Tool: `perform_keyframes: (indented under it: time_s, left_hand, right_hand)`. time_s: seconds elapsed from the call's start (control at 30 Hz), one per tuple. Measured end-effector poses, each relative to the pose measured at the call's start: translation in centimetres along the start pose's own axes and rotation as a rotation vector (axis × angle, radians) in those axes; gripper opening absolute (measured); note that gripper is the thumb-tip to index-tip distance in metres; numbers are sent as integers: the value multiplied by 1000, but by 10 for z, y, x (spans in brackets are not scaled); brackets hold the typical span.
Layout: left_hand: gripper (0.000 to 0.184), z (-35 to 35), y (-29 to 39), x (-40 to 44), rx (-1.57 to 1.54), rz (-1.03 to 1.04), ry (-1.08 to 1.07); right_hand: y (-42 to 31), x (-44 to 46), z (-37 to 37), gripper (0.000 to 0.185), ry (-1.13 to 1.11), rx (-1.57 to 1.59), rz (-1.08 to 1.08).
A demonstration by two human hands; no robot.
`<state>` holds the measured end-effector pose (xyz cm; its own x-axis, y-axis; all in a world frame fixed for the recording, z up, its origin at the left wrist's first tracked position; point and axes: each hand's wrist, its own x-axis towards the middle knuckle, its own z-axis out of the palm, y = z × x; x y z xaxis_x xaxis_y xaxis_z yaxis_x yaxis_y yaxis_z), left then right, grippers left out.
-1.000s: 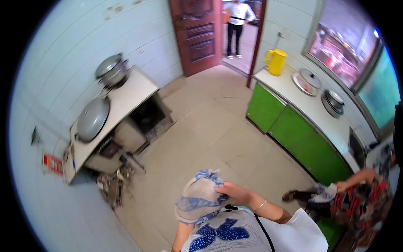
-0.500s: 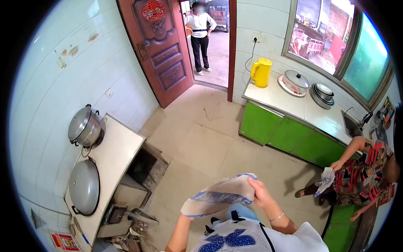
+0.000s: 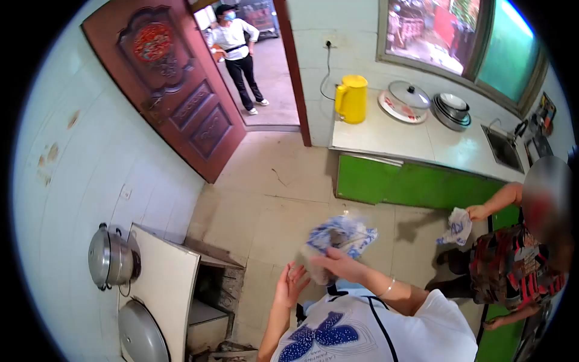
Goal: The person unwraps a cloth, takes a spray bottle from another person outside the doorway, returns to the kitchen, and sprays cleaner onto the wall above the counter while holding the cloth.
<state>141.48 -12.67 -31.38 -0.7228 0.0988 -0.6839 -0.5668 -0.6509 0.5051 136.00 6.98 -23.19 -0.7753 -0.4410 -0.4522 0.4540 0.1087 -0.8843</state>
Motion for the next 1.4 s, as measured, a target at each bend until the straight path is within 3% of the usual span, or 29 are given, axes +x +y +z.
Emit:
perform_keyframes:
  time_s: [0.07, 0.1, 0.13, 0.2, 0.3, 0.37, 0.57, 0.67, 0.83, 1.0, 1.4]
  left_hand:
    - [48, 6, 14, 14, 52, 2, 42]
    - [50, -2, 18, 27, 9, 31, -91]
    - [53, -10, 21, 40, -35, 59, -221]
    - [56, 3, 42, 41, -70, 30, -254]
    - [56, 22, 72, 35, -157, -94, -253]
    - [51, 14, 83, 48, -129, -148, -325]
    - [44, -33, 126, 91, -65, -186, -258]
    - [47, -56, 151, 102, -78, -187, -196]
    - [47, -66, 178, 106, -118, -215, -259]
    - [50, -49, 183, 96, -149, -242, -368]
    - [49, -77, 177, 107, -196, -229, -287]
  right_hand:
    - [-10, 20, 16, 32, -93, 8, -58]
    - [-14, 29, 23, 35, -199, -10, -134]
    - [-17, 37, 25, 35, -184, -2, -129]
    - [-24, 57, 27, 36, -202, -87, -311]
    - [-23, 69, 14, 34, -21, -231, -319]
    - [-21, 69, 7, 29, 53, -290, -248]
    - [18, 75, 18, 25, 197, 183, -23]
    - [29, 81, 45, 24, 229, 255, 17]
    - [11, 75, 71, 25, 199, 205, -66]
    - [10, 66, 71, 23, 201, 200, -11]
    - [5, 83, 85, 24, 193, 45, -16]
